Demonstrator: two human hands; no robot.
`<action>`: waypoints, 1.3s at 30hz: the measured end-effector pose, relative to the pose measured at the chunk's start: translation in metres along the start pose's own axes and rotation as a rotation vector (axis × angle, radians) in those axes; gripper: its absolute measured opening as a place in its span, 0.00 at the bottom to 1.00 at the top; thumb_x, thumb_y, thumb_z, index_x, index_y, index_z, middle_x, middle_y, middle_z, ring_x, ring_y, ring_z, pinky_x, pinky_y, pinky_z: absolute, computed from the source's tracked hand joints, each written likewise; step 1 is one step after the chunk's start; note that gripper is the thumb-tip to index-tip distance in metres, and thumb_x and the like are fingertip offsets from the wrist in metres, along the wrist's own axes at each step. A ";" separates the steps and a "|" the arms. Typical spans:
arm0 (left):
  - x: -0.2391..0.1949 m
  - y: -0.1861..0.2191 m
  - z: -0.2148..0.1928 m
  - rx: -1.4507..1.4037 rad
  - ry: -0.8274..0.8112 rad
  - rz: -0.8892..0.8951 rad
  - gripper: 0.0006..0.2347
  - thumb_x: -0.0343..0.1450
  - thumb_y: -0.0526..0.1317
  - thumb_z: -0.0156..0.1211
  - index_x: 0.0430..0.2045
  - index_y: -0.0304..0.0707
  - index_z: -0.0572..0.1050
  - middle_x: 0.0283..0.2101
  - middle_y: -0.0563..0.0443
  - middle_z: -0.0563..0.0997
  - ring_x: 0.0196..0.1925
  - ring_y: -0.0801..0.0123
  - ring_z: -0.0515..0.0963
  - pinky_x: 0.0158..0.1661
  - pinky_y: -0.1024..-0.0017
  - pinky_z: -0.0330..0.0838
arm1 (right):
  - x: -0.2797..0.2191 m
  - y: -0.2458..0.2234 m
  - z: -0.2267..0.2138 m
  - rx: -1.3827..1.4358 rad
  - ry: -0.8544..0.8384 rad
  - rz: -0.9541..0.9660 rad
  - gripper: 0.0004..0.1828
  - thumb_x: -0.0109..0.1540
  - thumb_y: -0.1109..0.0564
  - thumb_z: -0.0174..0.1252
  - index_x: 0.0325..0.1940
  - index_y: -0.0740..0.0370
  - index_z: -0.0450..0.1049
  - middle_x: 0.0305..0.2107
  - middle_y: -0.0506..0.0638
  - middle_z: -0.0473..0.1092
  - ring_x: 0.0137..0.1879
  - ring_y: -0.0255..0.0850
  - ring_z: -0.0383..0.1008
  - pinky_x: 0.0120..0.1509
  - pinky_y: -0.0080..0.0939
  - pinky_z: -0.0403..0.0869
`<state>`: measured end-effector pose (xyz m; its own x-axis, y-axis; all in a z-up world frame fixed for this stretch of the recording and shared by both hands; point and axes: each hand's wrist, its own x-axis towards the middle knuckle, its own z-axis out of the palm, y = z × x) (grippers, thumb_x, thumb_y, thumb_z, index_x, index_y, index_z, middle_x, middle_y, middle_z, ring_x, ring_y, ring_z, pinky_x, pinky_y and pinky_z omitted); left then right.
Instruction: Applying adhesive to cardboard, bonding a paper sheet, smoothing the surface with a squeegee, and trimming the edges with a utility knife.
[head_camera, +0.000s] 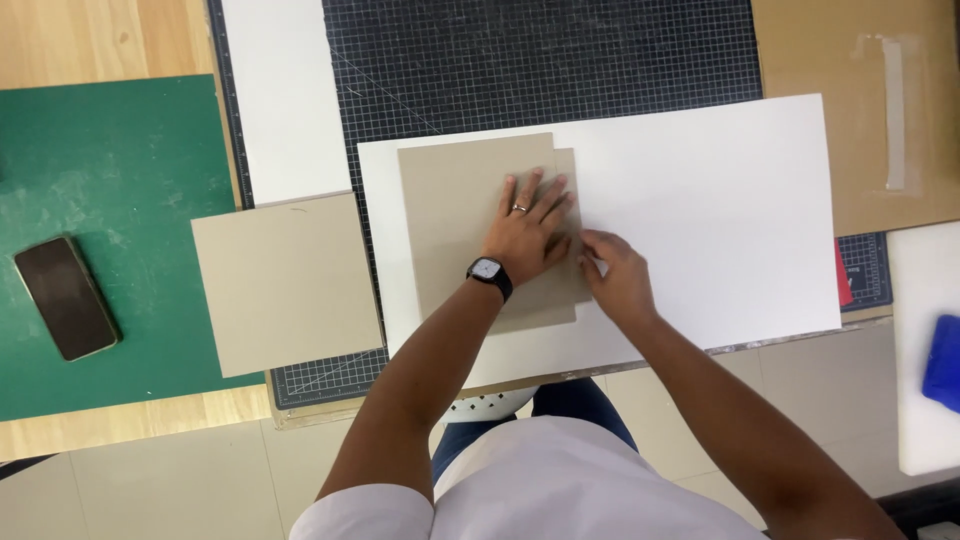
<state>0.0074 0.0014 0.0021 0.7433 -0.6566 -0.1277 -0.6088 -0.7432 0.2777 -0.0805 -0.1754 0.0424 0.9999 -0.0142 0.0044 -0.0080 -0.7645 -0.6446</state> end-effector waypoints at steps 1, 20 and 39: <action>0.000 0.002 0.004 -0.002 0.000 0.002 0.28 0.77 0.59 0.40 0.74 0.59 0.52 0.79 0.62 0.46 0.81 0.52 0.38 0.76 0.43 0.30 | -0.018 0.012 0.002 -0.002 0.001 0.002 0.18 0.63 0.66 0.62 0.58 0.65 0.77 0.45 0.60 0.74 0.51 0.56 0.79 0.55 0.48 0.81; 0.025 0.007 -0.050 0.076 -0.284 -0.089 0.35 0.77 0.68 0.36 0.77 0.56 0.41 0.81 0.57 0.37 0.80 0.45 0.31 0.75 0.41 0.29 | -0.086 0.058 0.022 -0.554 -0.070 -0.529 0.19 0.68 0.62 0.49 0.63 0.61 0.73 0.58 0.53 0.69 0.67 0.50 0.69 0.76 0.53 0.66; 0.041 0.009 -0.042 0.120 -0.298 -0.092 0.58 0.56 0.78 0.61 0.76 0.45 0.43 0.80 0.53 0.45 0.80 0.42 0.38 0.75 0.49 0.28 | -0.111 0.027 0.021 -0.632 -0.103 -0.435 0.21 0.70 0.63 0.43 0.67 0.67 0.67 0.63 0.56 0.65 0.73 0.53 0.64 0.78 0.51 0.63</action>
<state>0.0443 -0.0271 0.0392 0.6933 -0.5820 -0.4250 -0.5848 -0.7990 0.1402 -0.1913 -0.1804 0.0086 0.9105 0.4082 0.0665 0.4113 -0.9105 -0.0424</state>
